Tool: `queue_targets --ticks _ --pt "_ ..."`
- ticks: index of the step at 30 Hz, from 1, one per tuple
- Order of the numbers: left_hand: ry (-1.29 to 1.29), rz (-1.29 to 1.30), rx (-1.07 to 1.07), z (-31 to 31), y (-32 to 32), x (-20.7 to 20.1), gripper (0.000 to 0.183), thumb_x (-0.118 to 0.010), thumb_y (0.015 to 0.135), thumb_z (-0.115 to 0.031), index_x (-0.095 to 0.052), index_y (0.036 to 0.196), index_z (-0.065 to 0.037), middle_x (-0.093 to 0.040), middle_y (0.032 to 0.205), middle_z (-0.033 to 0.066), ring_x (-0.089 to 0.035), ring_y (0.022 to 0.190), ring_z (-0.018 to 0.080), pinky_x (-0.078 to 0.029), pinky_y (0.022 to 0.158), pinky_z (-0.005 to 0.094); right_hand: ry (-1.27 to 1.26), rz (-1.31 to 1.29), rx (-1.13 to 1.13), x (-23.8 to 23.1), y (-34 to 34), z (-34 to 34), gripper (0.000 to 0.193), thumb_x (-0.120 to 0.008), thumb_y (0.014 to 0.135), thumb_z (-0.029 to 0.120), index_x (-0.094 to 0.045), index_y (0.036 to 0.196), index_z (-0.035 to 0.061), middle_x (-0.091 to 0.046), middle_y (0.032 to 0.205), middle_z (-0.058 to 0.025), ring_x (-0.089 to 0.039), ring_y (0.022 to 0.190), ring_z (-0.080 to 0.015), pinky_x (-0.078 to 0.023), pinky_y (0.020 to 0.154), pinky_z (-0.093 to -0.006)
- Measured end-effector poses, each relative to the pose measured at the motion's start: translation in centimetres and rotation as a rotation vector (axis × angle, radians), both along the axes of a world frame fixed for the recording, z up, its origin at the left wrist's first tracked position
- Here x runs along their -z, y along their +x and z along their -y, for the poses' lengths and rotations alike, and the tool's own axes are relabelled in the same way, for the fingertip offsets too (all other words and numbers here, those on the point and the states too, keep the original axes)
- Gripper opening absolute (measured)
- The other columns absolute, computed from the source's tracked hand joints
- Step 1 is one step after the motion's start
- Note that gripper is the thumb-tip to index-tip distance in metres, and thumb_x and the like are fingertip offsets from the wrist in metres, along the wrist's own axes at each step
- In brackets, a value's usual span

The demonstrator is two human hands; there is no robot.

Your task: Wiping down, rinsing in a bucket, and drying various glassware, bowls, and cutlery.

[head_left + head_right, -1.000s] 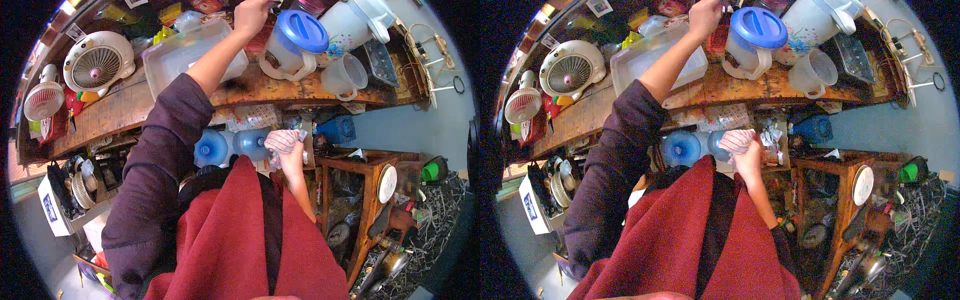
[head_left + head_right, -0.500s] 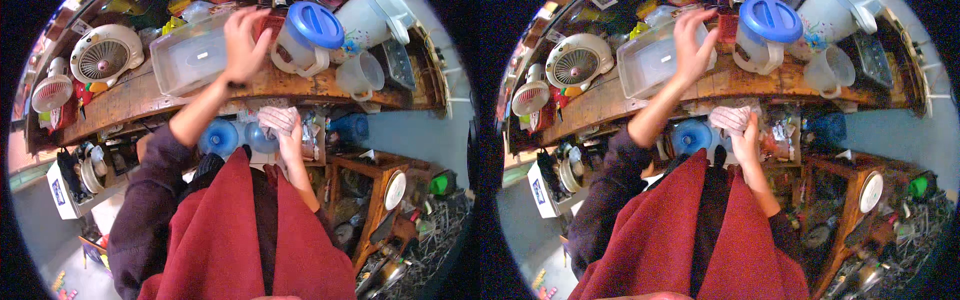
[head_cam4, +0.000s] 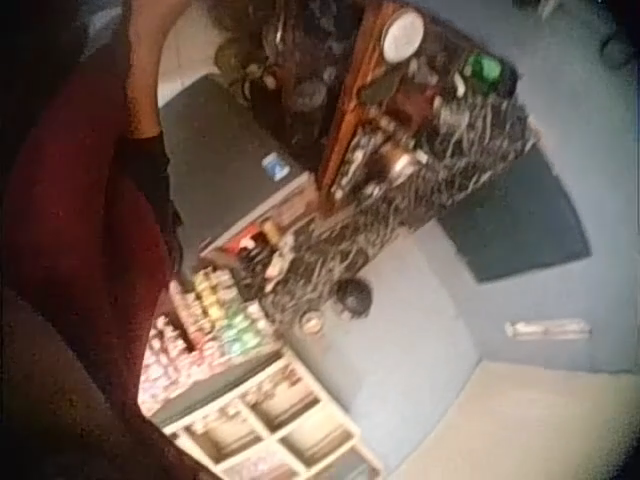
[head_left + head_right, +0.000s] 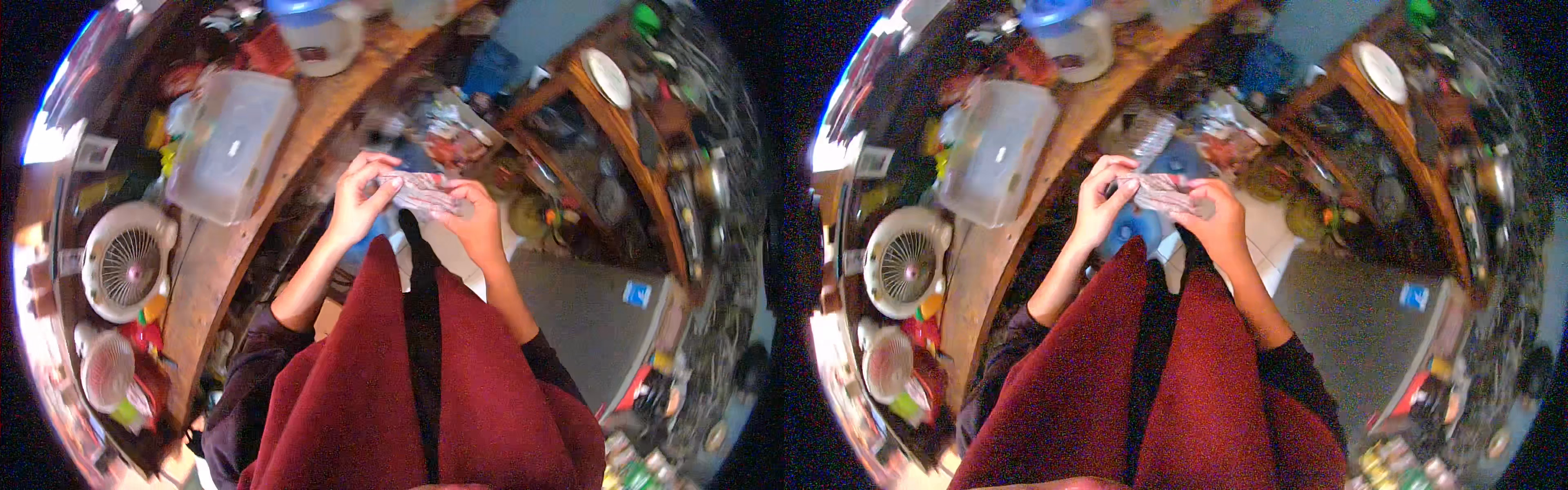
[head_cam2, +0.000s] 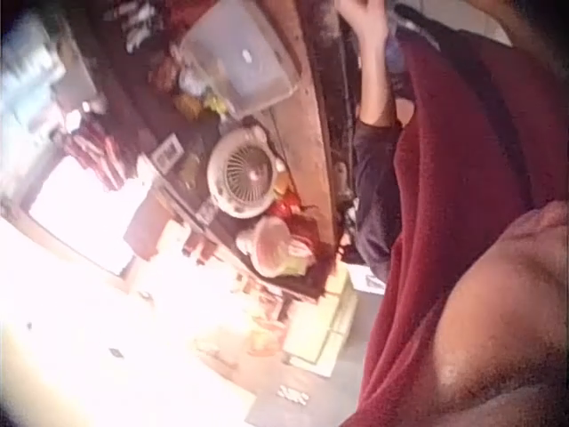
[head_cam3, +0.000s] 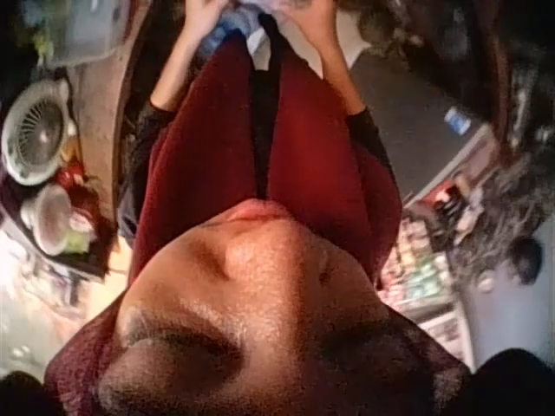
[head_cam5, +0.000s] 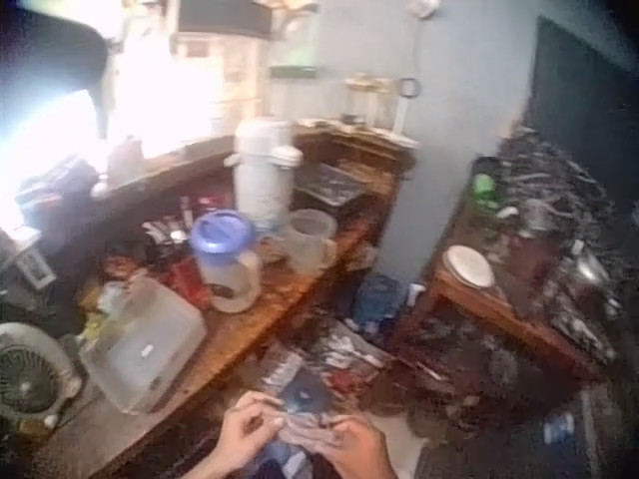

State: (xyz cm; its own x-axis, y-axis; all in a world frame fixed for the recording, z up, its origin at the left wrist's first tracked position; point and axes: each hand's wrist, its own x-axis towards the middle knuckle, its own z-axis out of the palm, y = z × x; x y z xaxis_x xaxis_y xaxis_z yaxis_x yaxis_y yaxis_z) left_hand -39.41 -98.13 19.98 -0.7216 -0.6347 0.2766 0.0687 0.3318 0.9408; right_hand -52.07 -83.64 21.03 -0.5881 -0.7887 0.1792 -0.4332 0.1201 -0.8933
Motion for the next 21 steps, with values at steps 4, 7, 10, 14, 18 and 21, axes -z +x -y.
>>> queue_targets --ticks 4,7,10,14,18,21 --pt "0.288 -0.13 0.335 -4.6 -3.1 -0.5 0.018 -0.06 0.071 -0.004 -0.042 0.073 -0.003 -0.054 0.086 0.0083 -0.049 0.08 0.0128 -0.039 0.072 0.025 -0.003 0.208 0.113 -1.0 0.7 -7.9 0.025 -0.066 0.061 0.004 -0.048 0.078 0.0022 -0.054 0.09 -0.0068 -0.05 0.086 -0.0144 -0.038 0.077 -0.0268" --pt "0.271 0.074 0.641 -8.2 -4.8 -0.3 0.021 -0.061 0.069 -0.003 -0.04 0.07 -0.006 -0.052 0.084 0.0062 -0.048 0.078 0.0115 -0.038 0.071 0.0242 -0.132 0.423 0.264 -1.6 2.1 -13.7 0.024 -0.062 0.064 0.004 -0.047 0.083 0.0018 -0.052 0.086 -0.0037 -0.048 0.084 -0.0103 -0.038 0.075 -0.025" --pt "0.355 0.043 1.02 -12.9 -6.1 -1.3 0.027 -0.065 0.067 -0.003 -0.046 0.086 -0.007 -0.046 0.095 0.0053 -0.048 0.083 0.0119 -0.039 0.074 0.0251 -0.252 0.512 0.531 -2.4 4.2 -18.6 0.019 -0.057 0.071 0.003 -0.048 0.088 0.0028 -0.048 0.079 0.0004 -0.047 0.076 -0.0063 -0.04 0.066 -0.0209" --pt "-0.088 0.163 1.341 -21.6 -7.7 -3.2 0.055 -0.073 0.056 -0.012 -0.045 0.103 -0.006 -0.045 0.101 0.0094 -0.047 0.092 0.0216 -0.038 0.082 0.0316 -0.285 0.32 0.764 -4.0 7.5 -26.0 0.017 -0.06 0.073 0.003 -0.05 0.087 0.0013 -0.051 0.077 0.0013 -0.048 0.067 -0.0047 -0.042 0.059 -0.0201" --pt "-0.431 -0.234 1.379 -33.0 -5.6 -5.5 0.065 -0.076 0.048 -0.02 -0.045 0.104 -0.005 -0.043 0.104 0.0127 -0.041 0.101 0.03 -0.034 0.087 0.0363 -0.045 0.14 1.072 -6.9 13.2 -34.0 0.016 -0.064 0.07 0.009 -0.054 0.079 0.0016 -0.053 0.07 -0.0033 -0.049 0.062 -0.0062 -0.041 0.056 -0.0229" --pt "-0.213 -0.162 1.562 -40.8 -3.2 -4.1 0.042 -0.068 0.056 -0.011 -0.049 0.092 -0.004 -0.051 0.092 0.0102 -0.05 0.089 0.0249 -0.04 0.078 0.0323 0.165 -0.035 1.143 -8.6 18.6 -39.7 0.019 -0.065 0.068 0.014 -0.055 0.079 0.0022 -0.052 0.067 -0.0082 -0.05 0.058 -0.0124 -0.04 0.054 -0.0263"
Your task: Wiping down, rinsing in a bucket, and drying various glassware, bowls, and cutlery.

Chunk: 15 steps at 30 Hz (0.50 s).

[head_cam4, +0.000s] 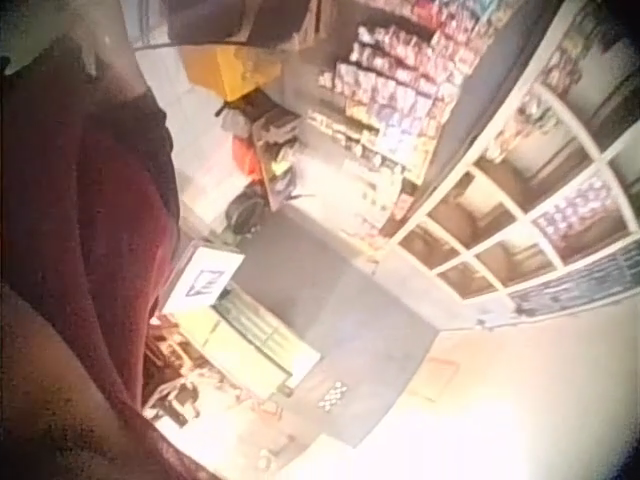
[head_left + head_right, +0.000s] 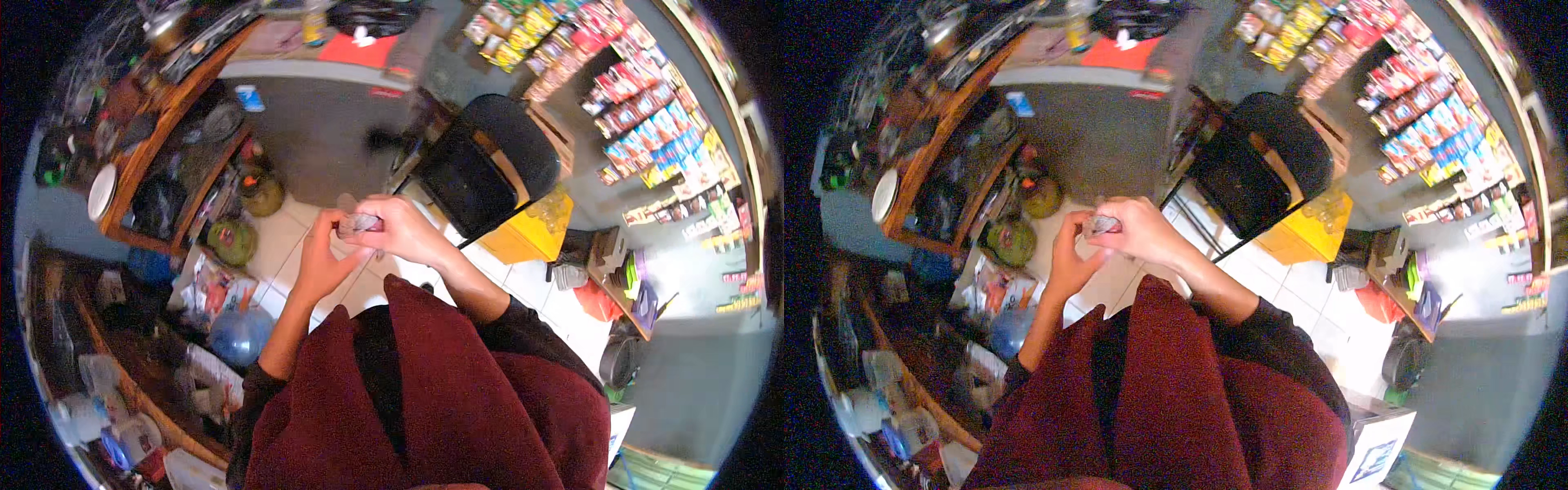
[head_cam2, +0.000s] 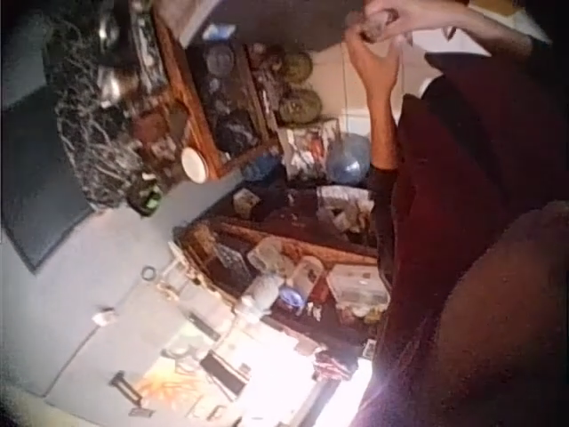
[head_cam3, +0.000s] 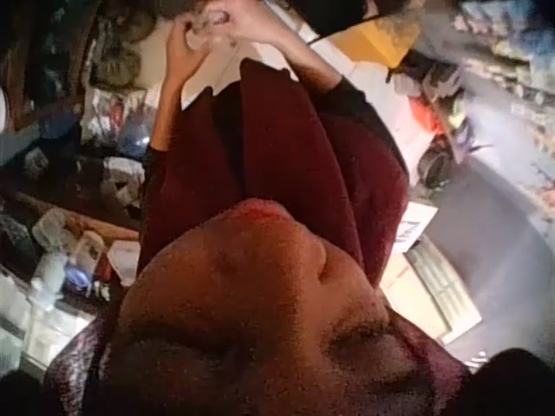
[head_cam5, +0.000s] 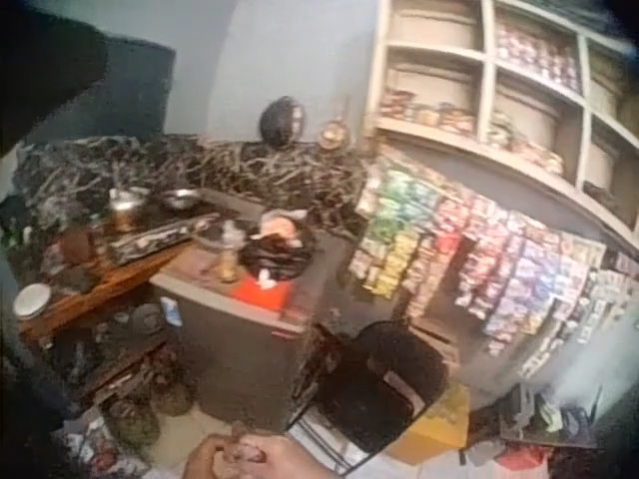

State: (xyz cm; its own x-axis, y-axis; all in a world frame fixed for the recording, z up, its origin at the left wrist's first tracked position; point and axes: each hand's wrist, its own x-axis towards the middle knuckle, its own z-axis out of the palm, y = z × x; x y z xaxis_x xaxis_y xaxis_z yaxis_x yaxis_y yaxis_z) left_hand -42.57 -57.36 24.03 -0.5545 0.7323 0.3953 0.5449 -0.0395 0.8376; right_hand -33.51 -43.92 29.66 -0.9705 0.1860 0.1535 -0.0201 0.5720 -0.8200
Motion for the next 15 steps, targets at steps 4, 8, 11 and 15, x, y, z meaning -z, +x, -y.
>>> queue_targets --ticks 4,8,11,15 --pt "0.076 -0.076 0.121 -8.9 3.8 0.7 0.023 -0.057 0.06 -0.001 -0.049 0.081 -0.002 -0.055 0.078 0.0091 -0.055 0.076 0.021 -0.043 0.068 0.0272 0.09 -0.059 0.134 0.3 8.0 -7.3 0.016 -0.062 0.072 0.016 -0.058 0.077 0.0009 -0.051 0.061 -0.0105 -0.052 0.055 -0.0201 -0.04 0.051 -0.029" --pt "0.149 -0.056 0.291 -17.4 8.4 0.4 0.015 -0.05 0.066 0.001 -0.053 0.081 0.001 -0.056 0.08 0.0102 -0.055 0.077 0.02 -0.042 0.07 0.0268 -0.118 -0.126 0.386 0.9 15.8 -13.0 0.016 -0.06 0.075 0.015 -0.058 0.073 -0.0008 -0.052 0.06 -0.0072 -0.052 0.051 -0.0123 -0.04 0.047 -0.0252" --pt "0.076 0.241 0.456 -22.3 11.8 1.7 0.017 -0.044 0.072 -0.001 -0.054 0.085 0.002 -0.054 0.08 0.0105 -0.054 0.079 0.0191 -0.041 0.07 0.0272 -0.16 -0.149 0.552 1.8 20.2 -16.5 0.018 -0.06 0.074 0.018 -0.061 0.074 0.0001 -0.053 0.06 -0.0112 -0.055 0.054 -0.0188 -0.042 0.051 -0.0291" --pt "-0.065 0.113 0.622 -27.3 16.4 1.5 0.024 -0.052 0.068 -0.007 -0.052 0.091 0.0 -0.05 0.082 0.0086 -0.051 0.077 0.0191 -0.041 0.069 0.0288 -0.13 -0.22 0.741 3.1 24.5 -20.4 0.018 -0.061 0.072 0.017 -0.06 0.07 -0.0004 -0.054 0.059 -0.0117 -0.054 0.052 -0.019 -0.041 0.05 -0.0274"
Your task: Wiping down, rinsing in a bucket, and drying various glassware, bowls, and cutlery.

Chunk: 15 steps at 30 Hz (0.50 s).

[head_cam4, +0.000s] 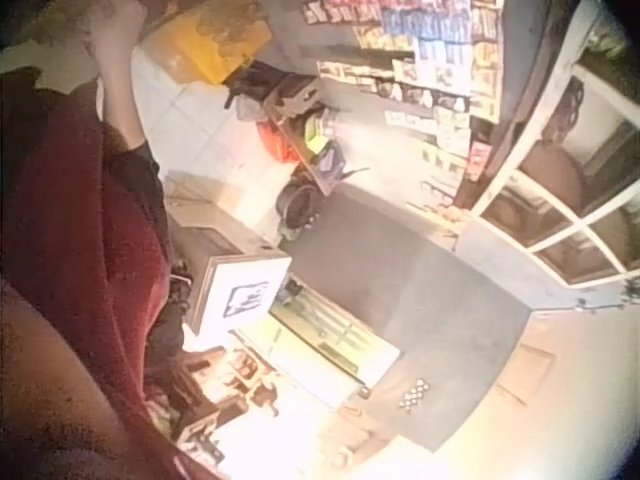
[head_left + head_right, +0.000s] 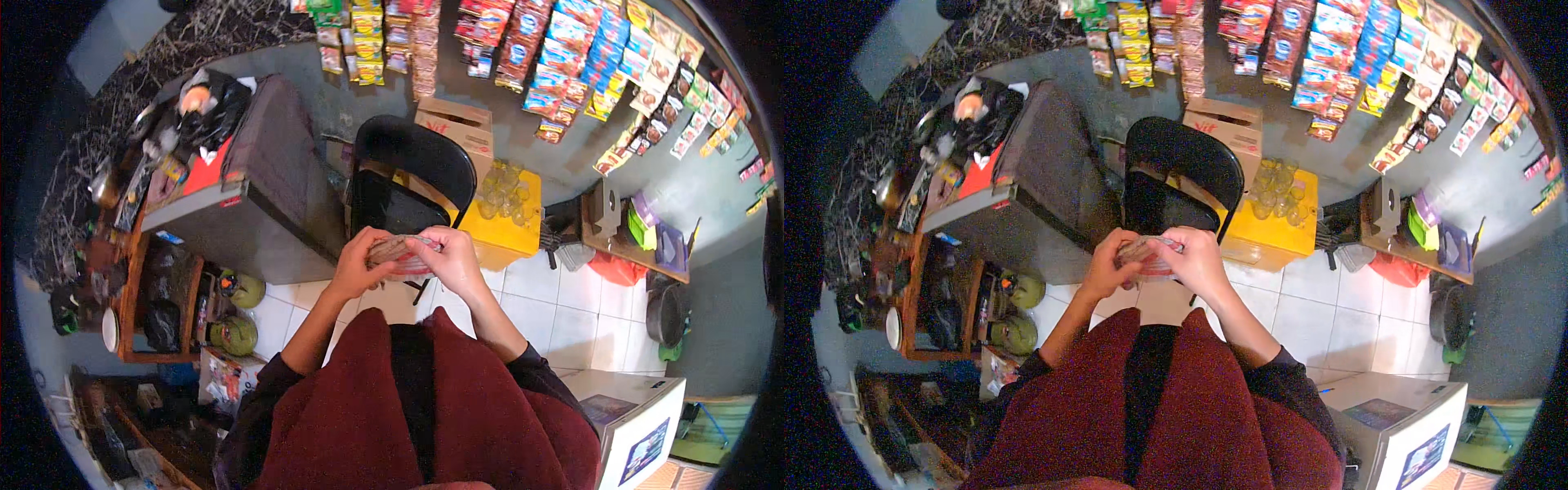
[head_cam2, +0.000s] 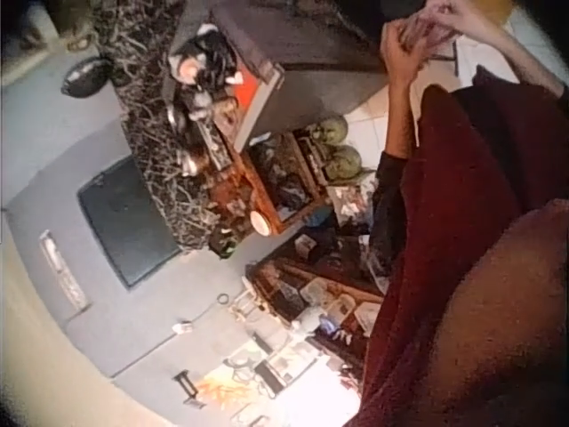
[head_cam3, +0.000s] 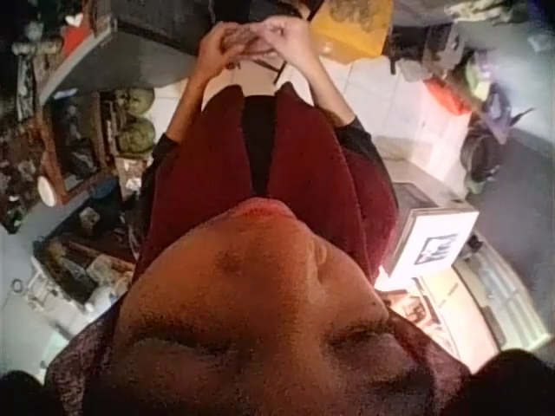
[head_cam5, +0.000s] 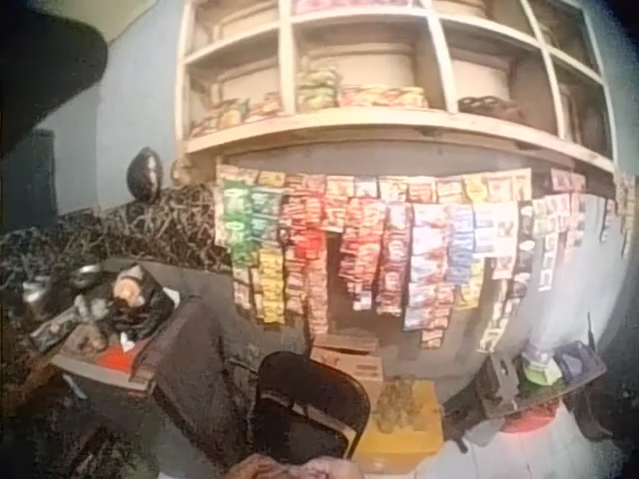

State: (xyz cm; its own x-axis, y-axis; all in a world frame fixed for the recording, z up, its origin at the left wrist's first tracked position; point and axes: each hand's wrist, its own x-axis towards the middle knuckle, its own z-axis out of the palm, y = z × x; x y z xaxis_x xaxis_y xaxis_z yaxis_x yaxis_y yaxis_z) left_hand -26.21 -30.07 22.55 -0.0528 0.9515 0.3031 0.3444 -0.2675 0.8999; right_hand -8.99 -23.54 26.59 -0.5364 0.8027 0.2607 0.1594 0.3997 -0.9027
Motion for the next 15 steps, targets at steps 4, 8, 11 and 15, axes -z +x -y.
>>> queue_targets --ticks 4,8,11,15 --pt "0.114 -0.339 -0.146 -4.2 1.0 0.2 0.032 -0.057 0.061 -0.003 -0.051 0.093 -0.005 -0.05 0.084 0.008 -0.051 0.074 0.0184 -0.042 0.067 0.0288 -0.016 -0.022 0.133 0.2 2.8 -2.2 0.018 -0.062 0.073 0.015 -0.059 0.068 -0.0014 -0.052 0.055 -0.0066 -0.048 0.051 -0.0097 -0.037 0.048 -0.0236" --pt "-0.059 -0.208 -0.231 -6.3 -0.2 1.3 0.036 -0.058 0.061 0.002 -0.05 0.094 -0.006 -0.052 0.082 0.0057 -0.052 0.069 0.0151 -0.043 0.061 0.0255 -0.025 0.025 0.233 1.2 4.7 -3.7 0.018 -0.064 0.071 0.016 -0.06 0.069 -0.002 -0.053 0.056 -0.0072 -0.05 0.051 -0.0104 -0.038 0.048 -0.0235" --pt "-0.053 -0.195 -0.097 -8.5 -2.7 2.3 0.022 -0.058 0.065 0.003 -0.053 0.086 -0.004 -0.055 0.072 0.0035 -0.049 0.06 0.0096 -0.041 0.055 0.0229 0.023 0.115 0.374 1.6 5.4 -5.1 0.015 -0.065 0.068 0.016 -0.062 0.072 0.0012 -0.056 0.061 -0.0112 -0.055 0.052 -0.0176 -0.042 0.048 -0.027" --pt "-0.173 -0.177 0.063 -11.4 -4.8 0.7 0.01 -0.06 0.067 0.0 -0.055 0.076 -0.001 -0.055 0.067 0.0019 -0.047 0.058 0.0079 -0.039 0.054 0.0216 0.061 0.269 0.427 2.1 6.0 -7.6 0.012 -0.064 0.067 0.013 -0.064 0.075 0.0031 -0.056 0.064 -0.0112 -0.054 0.053 -0.0177 -0.042 0.05 -0.0269"
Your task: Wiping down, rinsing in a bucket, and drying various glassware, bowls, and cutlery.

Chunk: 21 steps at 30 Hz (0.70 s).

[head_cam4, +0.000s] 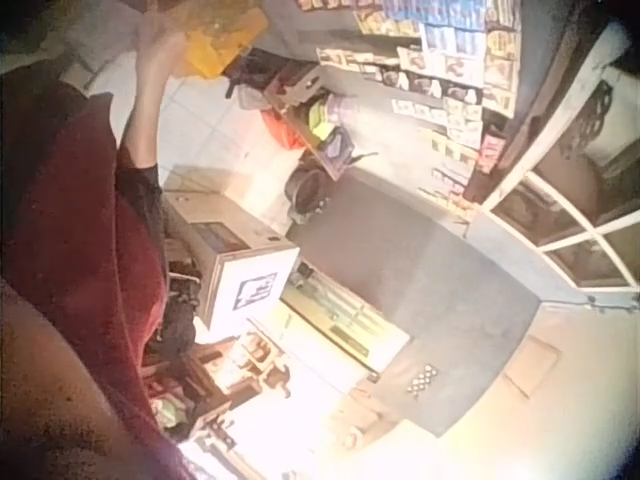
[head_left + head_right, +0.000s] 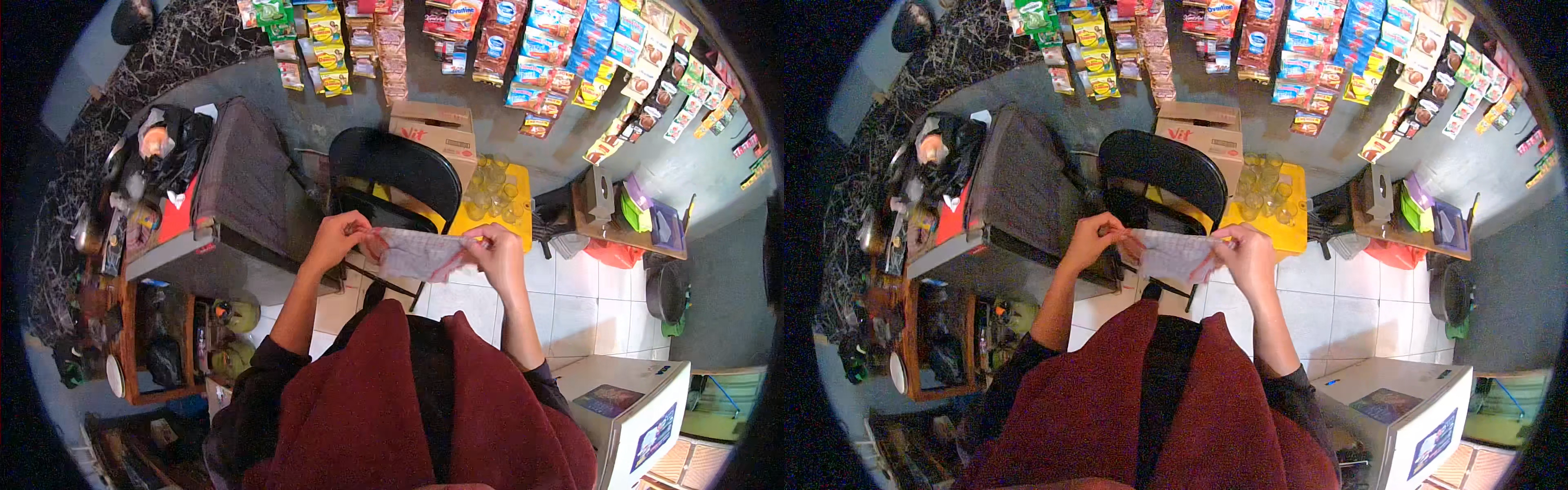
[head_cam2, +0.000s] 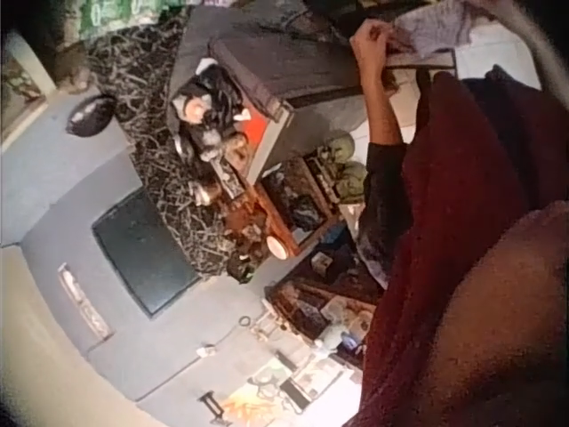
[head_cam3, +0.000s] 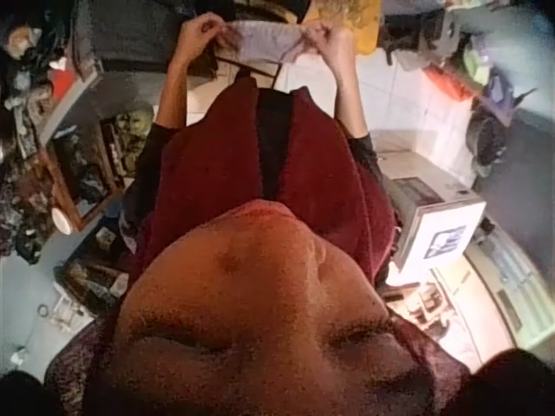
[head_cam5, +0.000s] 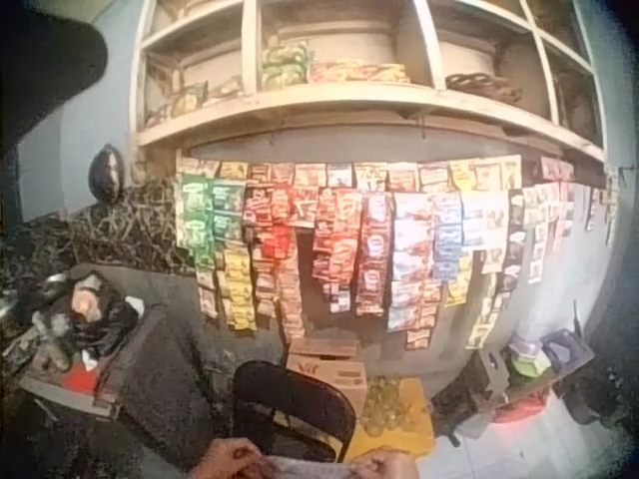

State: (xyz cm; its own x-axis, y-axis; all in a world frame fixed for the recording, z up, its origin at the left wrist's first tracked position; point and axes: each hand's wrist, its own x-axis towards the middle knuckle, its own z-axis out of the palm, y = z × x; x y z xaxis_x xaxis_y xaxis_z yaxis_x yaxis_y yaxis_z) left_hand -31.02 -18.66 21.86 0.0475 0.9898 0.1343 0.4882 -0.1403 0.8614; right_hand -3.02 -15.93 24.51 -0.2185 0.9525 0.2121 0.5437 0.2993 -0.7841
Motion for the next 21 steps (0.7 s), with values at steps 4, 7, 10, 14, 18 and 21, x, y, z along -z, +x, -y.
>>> queue_targets --ticks 4,7,10,14,18,21 --pt "-0.019 -0.026 0.061 -3.4 -4.4 0.5 0.012 -0.059 0.07 -0.002 -0.053 0.081 -0.002 -0.056 0.072 0.0027 -0.051 0.063 0.0086 -0.041 0.058 0.0222 -0.016 -0.082 0.016 2.0 -1.2 -3.7 0.012 -0.062 0.068 0.007 -0.063 0.08 0.0032 -0.054 0.07 -0.0097 -0.052 0.053 -0.0174 -0.041 0.05 -0.0272" --pt "-0.039 0.191 0.064 -6.2 -7.7 1.9 0.023 -0.059 0.071 -0.002 -0.048 0.091 -0.003 -0.056 0.078 0.0033 -0.05 0.064 0.0075 -0.04 0.058 0.0223 -0.101 -0.269 0.018 3.8 -3.2 -6.3 0.015 -0.062 0.069 0.006 -0.061 0.084 0.0037 -0.054 0.067 -0.0088 -0.053 0.054 -0.0176 -0.042 0.051 -0.0269" --pt "-0.099 0.221 0.025 -10.1 -10.1 1.9 0.029 -0.059 0.072 -0.003 -0.044 0.096 -0.004 -0.055 0.078 0.0034 -0.05 0.065 0.0069 -0.04 0.058 0.0224 -0.14 -0.155 0.072 4.4 -5.6 -9.2 0.013 -0.061 0.071 0.007 -0.06 0.084 0.0036 -0.054 0.064 -0.009 -0.056 0.057 -0.0178 -0.044 0.053 -0.0274" --pt "-0.018 0.111 0.101 -18.1 -13.1 2.5 0.028 -0.058 0.073 -0.003 -0.044 0.097 -0.006 -0.052 0.074 0.0022 -0.049 0.062 0.009 -0.04 0.055 0.0224 0.034 0.075 0.149 5.1 -7.9 -16.8 0.012 -0.059 0.072 0.012 -0.059 0.079 0.0034 -0.057 0.062 -0.0116 -0.058 0.061 -0.0235 -0.046 0.056 -0.0308" --pt "0.19 -0.05 -0.037 -27.4 -13.3 5.2 0.028 -0.057 0.072 -0.005 -0.045 0.098 -0.007 -0.054 0.082 0.0095 -0.054 0.071 0.0232 -0.042 0.061 0.0306 0.02 0.058 0.216 8.1 -10.6 -25.2 0.021 -0.058 0.072 0.013 -0.056 0.091 0.0048 -0.058 0.08 -0.0158 -0.057 0.073 -0.0282 -0.045 0.065 -0.0342" --pt "0.377 -0.537 -0.127 -29.2 -10.9 7.0 0.03 -0.057 0.072 -0.011 -0.047 0.1 -0.009 -0.051 0.097 0.0119 -0.049 0.092 0.029 -0.038 0.074 0.0403 0.137 0.129 0.447 11.4 -13.0 -27.2 0.036 -0.055 0.072 0.012 -0.046 0.106 0.0074 -0.049 0.099 -0.0211 -0.047 0.092 -0.0362 -0.039 0.077 -0.0399"
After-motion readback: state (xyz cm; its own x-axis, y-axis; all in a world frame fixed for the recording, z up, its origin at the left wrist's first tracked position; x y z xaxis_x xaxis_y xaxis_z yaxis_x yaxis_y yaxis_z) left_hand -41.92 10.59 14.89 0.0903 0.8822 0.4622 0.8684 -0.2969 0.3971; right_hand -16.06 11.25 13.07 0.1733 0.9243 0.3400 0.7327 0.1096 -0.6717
